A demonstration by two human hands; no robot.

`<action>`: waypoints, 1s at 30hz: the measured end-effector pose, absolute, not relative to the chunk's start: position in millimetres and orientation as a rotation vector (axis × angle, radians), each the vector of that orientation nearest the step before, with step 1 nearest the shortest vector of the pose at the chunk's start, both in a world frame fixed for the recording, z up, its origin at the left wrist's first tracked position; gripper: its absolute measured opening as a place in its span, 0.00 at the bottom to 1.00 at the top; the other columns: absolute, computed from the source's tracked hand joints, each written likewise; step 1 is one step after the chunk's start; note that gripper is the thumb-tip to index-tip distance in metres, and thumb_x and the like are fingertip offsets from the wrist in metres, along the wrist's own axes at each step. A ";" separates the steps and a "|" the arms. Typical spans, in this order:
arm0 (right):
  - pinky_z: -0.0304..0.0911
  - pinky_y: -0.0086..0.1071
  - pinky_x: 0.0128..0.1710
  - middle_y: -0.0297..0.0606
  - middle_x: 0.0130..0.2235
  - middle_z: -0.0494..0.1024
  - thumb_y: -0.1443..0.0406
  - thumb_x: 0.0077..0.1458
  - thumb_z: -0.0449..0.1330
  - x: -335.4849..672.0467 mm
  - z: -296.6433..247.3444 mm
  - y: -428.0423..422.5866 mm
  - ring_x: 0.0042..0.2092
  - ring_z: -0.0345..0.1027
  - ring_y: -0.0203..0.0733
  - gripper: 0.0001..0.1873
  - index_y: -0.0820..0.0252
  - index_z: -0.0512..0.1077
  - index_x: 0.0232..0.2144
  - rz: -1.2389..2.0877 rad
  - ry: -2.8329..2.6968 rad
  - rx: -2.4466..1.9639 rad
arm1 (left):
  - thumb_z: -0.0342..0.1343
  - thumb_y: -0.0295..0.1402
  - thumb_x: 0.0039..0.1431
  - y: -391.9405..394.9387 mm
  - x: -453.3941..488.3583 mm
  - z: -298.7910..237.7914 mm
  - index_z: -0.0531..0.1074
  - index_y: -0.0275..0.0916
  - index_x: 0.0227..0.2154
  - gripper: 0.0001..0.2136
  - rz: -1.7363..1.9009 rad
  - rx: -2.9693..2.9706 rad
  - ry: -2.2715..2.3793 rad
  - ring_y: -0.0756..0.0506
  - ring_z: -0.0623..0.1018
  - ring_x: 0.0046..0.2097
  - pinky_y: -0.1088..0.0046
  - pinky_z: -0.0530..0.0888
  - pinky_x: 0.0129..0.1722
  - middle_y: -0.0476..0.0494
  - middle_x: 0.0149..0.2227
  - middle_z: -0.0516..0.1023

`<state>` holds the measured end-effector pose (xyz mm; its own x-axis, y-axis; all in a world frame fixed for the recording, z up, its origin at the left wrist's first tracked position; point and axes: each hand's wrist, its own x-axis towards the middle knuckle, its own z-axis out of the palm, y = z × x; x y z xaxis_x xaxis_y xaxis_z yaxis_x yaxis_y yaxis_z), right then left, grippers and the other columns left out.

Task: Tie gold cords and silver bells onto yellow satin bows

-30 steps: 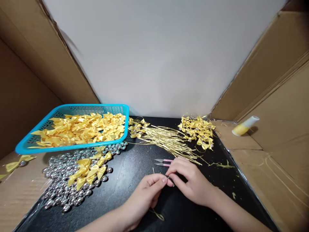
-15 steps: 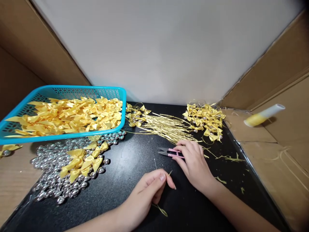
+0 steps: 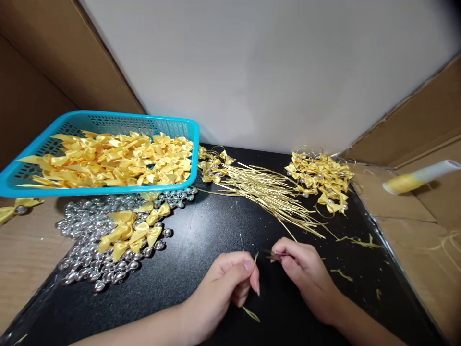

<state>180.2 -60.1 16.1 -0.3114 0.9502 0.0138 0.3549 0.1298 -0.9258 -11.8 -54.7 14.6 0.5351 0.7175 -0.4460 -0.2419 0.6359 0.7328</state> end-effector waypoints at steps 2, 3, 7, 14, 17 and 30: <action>0.53 0.28 0.26 0.31 0.25 0.65 0.57 0.64 0.47 179.7 17.6 -60.5 0.26 0.58 0.34 0.17 0.59 0.65 0.28 1.158 -1.805 -1.244 | 0.59 0.51 0.48 -54.0 -11.5 16.0 0.68 0.37 0.15 0.21 0.619 0.654 0.811 0.53 0.52 0.19 0.74 0.50 0.21 0.56 0.14 0.53; 0.52 0.28 0.26 0.30 0.25 0.64 0.57 0.64 0.48 179.2 18.1 -60.7 0.26 0.58 0.34 0.16 0.59 0.65 0.28 1.144 -1.823 -1.234 | 0.60 0.52 0.48 -53.6 -11.4 16.4 0.68 0.37 0.15 0.22 0.615 0.656 0.808 0.53 0.52 0.19 0.74 0.49 0.21 0.56 0.13 0.53; 0.52 0.27 0.26 0.30 0.25 0.64 0.58 0.64 0.48 177.7 19.4 -61.7 0.26 0.58 0.34 0.15 0.59 0.65 0.28 1.103 -1.860 -1.208 | 0.60 0.52 0.47 -53.2 -12.3 16.5 0.70 0.37 0.15 0.21 0.616 0.648 0.802 0.53 0.52 0.18 0.74 0.49 0.21 0.56 0.13 0.54; 0.51 0.28 0.27 0.30 0.25 0.65 0.57 0.64 0.48 178.0 19.6 -62.4 0.26 0.59 0.34 0.16 0.58 0.65 0.29 1.090 -1.886 -1.211 | 0.60 0.51 0.48 -53.8 -13.7 12.1 0.72 0.37 0.16 0.21 0.604 0.679 0.792 0.53 0.53 0.19 0.74 0.49 0.21 0.55 0.13 0.56; 0.52 0.28 0.27 0.30 0.25 0.66 0.56 0.64 0.48 177.6 19.6 -62.0 0.26 0.59 0.34 0.16 0.58 0.65 0.29 1.079 -1.895 -1.216 | 0.59 0.52 0.49 -53.5 -12.9 13.2 0.72 0.37 0.16 0.21 0.599 0.676 0.805 0.53 0.53 0.19 0.74 0.49 0.21 0.55 0.13 0.55; 0.52 0.27 0.27 0.30 0.24 0.66 0.56 0.64 0.48 175.2 18.5 -62.2 0.26 0.59 0.34 0.16 0.58 0.65 0.28 1.063 -1.889 -1.224 | 0.59 0.52 0.49 -53.7 -13.0 13.3 0.72 0.38 0.16 0.21 0.591 0.679 0.809 0.53 0.52 0.18 0.75 0.49 0.20 0.56 0.12 0.55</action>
